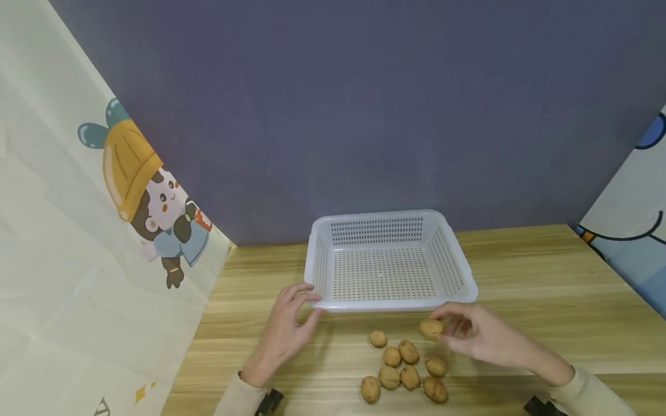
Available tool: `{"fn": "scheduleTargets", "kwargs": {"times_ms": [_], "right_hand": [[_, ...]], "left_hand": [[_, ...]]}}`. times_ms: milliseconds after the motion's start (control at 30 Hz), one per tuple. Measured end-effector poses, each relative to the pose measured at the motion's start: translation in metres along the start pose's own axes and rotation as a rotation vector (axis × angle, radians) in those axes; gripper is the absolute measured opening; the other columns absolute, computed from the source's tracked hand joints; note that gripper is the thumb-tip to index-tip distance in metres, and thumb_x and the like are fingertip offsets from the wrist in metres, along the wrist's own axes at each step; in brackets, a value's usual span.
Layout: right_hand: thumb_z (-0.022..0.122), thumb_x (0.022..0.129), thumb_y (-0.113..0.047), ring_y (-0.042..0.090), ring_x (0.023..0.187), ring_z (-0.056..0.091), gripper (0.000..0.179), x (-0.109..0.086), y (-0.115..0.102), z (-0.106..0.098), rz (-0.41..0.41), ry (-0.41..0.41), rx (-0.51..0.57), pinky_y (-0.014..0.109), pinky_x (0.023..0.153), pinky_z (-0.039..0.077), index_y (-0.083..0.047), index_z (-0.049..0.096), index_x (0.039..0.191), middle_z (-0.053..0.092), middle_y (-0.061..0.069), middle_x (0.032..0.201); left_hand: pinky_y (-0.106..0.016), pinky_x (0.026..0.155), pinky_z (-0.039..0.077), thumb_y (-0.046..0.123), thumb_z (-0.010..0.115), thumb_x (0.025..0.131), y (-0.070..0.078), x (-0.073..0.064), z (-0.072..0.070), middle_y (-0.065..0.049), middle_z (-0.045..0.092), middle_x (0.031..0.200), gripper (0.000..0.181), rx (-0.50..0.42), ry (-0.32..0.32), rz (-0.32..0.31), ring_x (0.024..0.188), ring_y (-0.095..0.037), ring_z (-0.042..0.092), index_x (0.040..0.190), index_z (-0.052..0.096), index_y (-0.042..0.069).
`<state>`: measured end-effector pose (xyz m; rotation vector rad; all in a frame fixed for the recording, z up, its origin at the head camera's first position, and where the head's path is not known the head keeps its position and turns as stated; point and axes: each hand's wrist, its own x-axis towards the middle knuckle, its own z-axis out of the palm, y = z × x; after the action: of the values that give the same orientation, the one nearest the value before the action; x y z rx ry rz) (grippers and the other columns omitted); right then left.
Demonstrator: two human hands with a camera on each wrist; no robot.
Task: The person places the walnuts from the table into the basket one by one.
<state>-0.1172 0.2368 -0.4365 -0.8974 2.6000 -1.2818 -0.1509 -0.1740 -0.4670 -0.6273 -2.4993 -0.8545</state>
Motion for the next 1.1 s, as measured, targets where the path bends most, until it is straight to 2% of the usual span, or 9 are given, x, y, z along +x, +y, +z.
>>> {"fn": "scheduleTargets", "kwargs": {"times_ms": [233,400,600,667,833,967,1067,1100], "right_hand": [[0.08,0.095,-0.015,0.002,0.084,0.068,0.033,0.01,-0.009,-0.027,0.028,0.046,-0.002,0.025,0.071,0.061,-0.01,0.07,0.126,0.074,-0.009,0.096],[0.08,0.093,-0.01,0.003,0.081,0.069,0.035,0.026,-0.025,-0.047,-0.031,0.08,-0.02,0.025,0.07,0.061,-0.007,0.07,0.126,0.075,-0.009,0.096],[0.075,0.094,-0.001,0.005,0.077,0.067,0.039,0.048,-0.035,-0.061,-0.066,0.109,-0.021,0.024,0.068,0.059,-0.003,0.068,0.132,0.075,0.007,0.115],[0.074,0.093,-0.001,0.004,0.074,0.065,0.041,0.055,-0.036,-0.063,-0.065,0.099,-0.026,0.024,0.065,0.057,-0.003,0.068,0.134,0.075,0.007,0.11],[0.074,0.095,-0.007,0.004,0.064,0.056,0.038,0.072,-0.03,-0.068,-0.028,0.058,-0.058,0.024,0.056,0.048,-0.01,0.072,0.132,0.068,-0.004,0.08],[0.073,0.098,-0.015,0.007,0.07,0.063,0.036,0.094,-0.018,-0.07,0.012,0.045,-0.067,0.025,0.06,0.05,-0.01,0.072,0.133,0.075,0.004,0.1],[0.072,0.1,-0.018,0.01,0.079,0.069,0.037,0.113,-0.009,-0.072,0.043,0.044,-0.054,0.027,0.064,0.054,-0.008,0.071,0.136,0.074,0.013,0.125],[0.072,0.101,-0.02,0.01,0.082,0.07,0.037,0.119,-0.006,-0.073,0.053,0.041,-0.052,0.028,0.065,0.055,-0.009,0.071,0.136,0.073,0.014,0.128]], "left_hand": [[-0.052,0.111,0.052,0.018,0.084,0.09,0.001,0.001,-0.001,-0.007,0.07,0.133,0.023,-0.007,-0.024,-0.019,0.128,-0.029,0.062,0.111,0.077,0.014],[-0.053,0.11,0.052,0.017,0.084,0.089,0.001,0.0,-0.002,-0.006,0.07,0.134,0.024,-0.023,-0.032,-0.04,0.129,-0.028,0.062,0.111,0.077,0.015],[-0.054,0.11,0.052,0.017,0.086,0.088,0.002,0.001,-0.003,-0.005,0.071,0.134,0.024,-0.03,-0.038,-0.051,0.128,-0.028,0.061,0.11,0.077,0.015],[-0.054,0.11,0.052,0.016,0.086,0.087,0.001,0.001,-0.004,-0.006,0.071,0.133,0.025,-0.031,-0.04,-0.049,0.128,-0.028,0.061,0.11,0.077,0.015],[-0.055,0.109,0.052,0.016,0.087,0.086,0.002,0.001,-0.003,-0.007,0.072,0.132,0.025,-0.04,-0.043,-0.041,0.127,-0.028,0.062,0.11,0.077,0.015],[-0.054,0.11,0.051,0.016,0.088,0.085,0.003,0.003,-0.004,-0.007,0.072,0.13,0.027,-0.036,-0.035,-0.048,0.126,-0.029,0.062,0.11,0.078,0.015],[-0.053,0.111,0.051,0.018,0.089,0.084,0.003,0.005,-0.004,-0.005,0.071,0.129,0.028,-0.025,-0.036,-0.051,0.126,-0.029,0.061,0.11,0.078,0.015],[-0.053,0.111,0.051,0.018,0.089,0.084,0.003,0.006,-0.004,-0.005,0.071,0.129,0.028,-0.023,-0.038,-0.05,0.127,-0.029,0.061,0.11,0.078,0.015]]}}
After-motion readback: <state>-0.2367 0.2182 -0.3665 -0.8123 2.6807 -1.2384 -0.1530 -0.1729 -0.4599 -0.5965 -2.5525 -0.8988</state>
